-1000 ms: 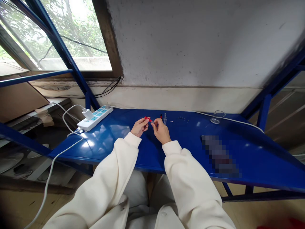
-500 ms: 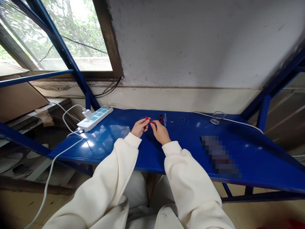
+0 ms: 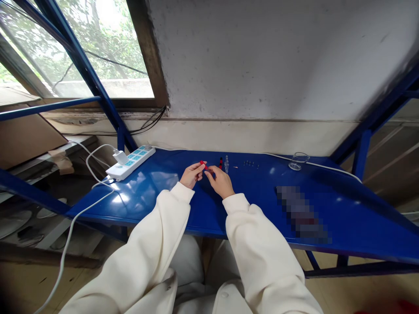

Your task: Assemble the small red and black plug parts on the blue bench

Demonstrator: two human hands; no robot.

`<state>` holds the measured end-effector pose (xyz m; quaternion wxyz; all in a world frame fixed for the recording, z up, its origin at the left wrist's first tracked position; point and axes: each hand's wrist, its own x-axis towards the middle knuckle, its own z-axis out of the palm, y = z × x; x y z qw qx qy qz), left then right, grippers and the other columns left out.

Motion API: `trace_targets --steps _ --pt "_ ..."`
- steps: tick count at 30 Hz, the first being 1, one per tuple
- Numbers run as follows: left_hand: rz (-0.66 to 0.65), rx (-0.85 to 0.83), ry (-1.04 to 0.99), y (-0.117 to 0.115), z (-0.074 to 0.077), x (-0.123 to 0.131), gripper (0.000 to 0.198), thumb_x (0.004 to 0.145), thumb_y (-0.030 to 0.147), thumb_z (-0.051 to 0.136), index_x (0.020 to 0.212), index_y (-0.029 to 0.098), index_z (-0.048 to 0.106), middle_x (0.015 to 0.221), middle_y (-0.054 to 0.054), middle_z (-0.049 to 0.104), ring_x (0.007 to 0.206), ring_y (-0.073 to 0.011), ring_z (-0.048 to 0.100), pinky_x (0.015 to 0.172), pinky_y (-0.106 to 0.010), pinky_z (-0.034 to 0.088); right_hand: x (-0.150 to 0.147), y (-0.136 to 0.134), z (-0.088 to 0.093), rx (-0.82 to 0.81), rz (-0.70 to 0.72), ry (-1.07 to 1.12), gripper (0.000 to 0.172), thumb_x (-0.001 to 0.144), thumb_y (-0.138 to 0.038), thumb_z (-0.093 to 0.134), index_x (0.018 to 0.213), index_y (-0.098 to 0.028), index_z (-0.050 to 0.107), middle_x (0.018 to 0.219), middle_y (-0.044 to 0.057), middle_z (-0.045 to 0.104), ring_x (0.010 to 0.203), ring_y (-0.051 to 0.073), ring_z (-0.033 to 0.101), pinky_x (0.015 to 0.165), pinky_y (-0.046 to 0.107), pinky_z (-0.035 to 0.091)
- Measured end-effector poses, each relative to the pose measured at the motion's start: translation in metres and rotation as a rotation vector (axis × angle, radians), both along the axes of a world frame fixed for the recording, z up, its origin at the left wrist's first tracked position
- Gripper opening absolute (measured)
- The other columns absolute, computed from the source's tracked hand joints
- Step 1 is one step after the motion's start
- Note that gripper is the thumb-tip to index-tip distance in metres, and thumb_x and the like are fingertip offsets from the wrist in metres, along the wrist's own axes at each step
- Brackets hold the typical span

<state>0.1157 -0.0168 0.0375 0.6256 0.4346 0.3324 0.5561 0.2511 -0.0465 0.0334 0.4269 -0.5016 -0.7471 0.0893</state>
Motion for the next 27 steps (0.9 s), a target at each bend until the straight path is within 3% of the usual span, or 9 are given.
trace_targets --steps 4,12,16,20,23,27 --pt "0.029 0.001 -0.003 0.0 0.0 0.0 0.039 0.056 0.033 0.074 0.088 0.011 0.066 0.054 0.003 0.051 0.04 -0.0003 0.033 0.037 -0.017 0.024 0.001 0.002 -0.002 0.046 -0.01 -0.019 0.03 0.084 -0.041 0.039 0.091 -0.02 0.059 0.077 0.003 0.059 0.054 0.011 0.046 0.057 0.023 0.038" --pt "0.208 0.014 -0.142 0.002 0.004 -0.005 0.046 0.058 0.037 0.073 0.097 0.014 0.065 0.063 0.001 0.053 0.043 -0.0003 0.037 0.039 -0.017 0.026 0.008 0.004 0.003 0.071 -0.112 -0.017 0.031 0.084 -0.041 0.039 0.084 -0.018 0.061 0.071 0.004 0.052 0.062 0.013 0.048 0.059 0.024 0.038" --pt "0.212 0.079 0.034 -0.001 0.003 0.003 0.041 0.06 0.039 0.07 0.093 0.013 0.067 0.068 -0.002 0.059 0.042 -0.0014 0.036 0.039 -0.019 0.026 0.014 0.001 0.009 0.109 -0.168 0.042 0.034 0.085 -0.041 0.037 0.086 -0.017 0.061 0.07 0.004 0.053 0.063 0.014 0.048 0.061 0.024 0.039" --pt "0.212 0.228 0.285 -0.004 -0.001 0.019 0.029 0.059 0.035 0.071 0.078 0.014 0.071 0.07 -0.005 0.064 0.052 -0.0081 0.047 0.045 -0.021 0.033 0.022 0.0 0.01 0.096 -0.18 0.079 0.033 0.083 -0.041 0.04 0.087 -0.016 0.062 0.075 0.005 0.058 0.065 0.014 0.051 0.062 0.025 0.04" --pt "0.208 0.333 0.472 -0.003 -0.003 0.03 0.022 0.061 0.034 0.07 0.071 0.015 0.071 0.068 -0.005 0.064 0.061 -0.0133 0.054 0.055 -0.024 0.039 0.03 0.001 0.006 0.042 -0.22 0.072 0.031 0.081 -0.04 0.044 0.085 -0.016 0.063 0.079 0.006 0.062 0.068 0.014 0.054 0.063 0.025 0.04" --pt "0.244 0.328 0.749 -0.001 -0.001 0.04 0.019 0.065 0.032 0.066 0.074 0.015 0.07 0.072 -0.006 0.067 0.068 -0.0158 0.058 0.065 -0.026 0.042 0.04 0.003 0.0 -0.095 -0.317 0.028 0.027 0.079 -0.038 0.048 0.084 -0.017 0.064 0.08 0.006 0.065 0.073 0.016 0.058 0.064 0.025 0.041"
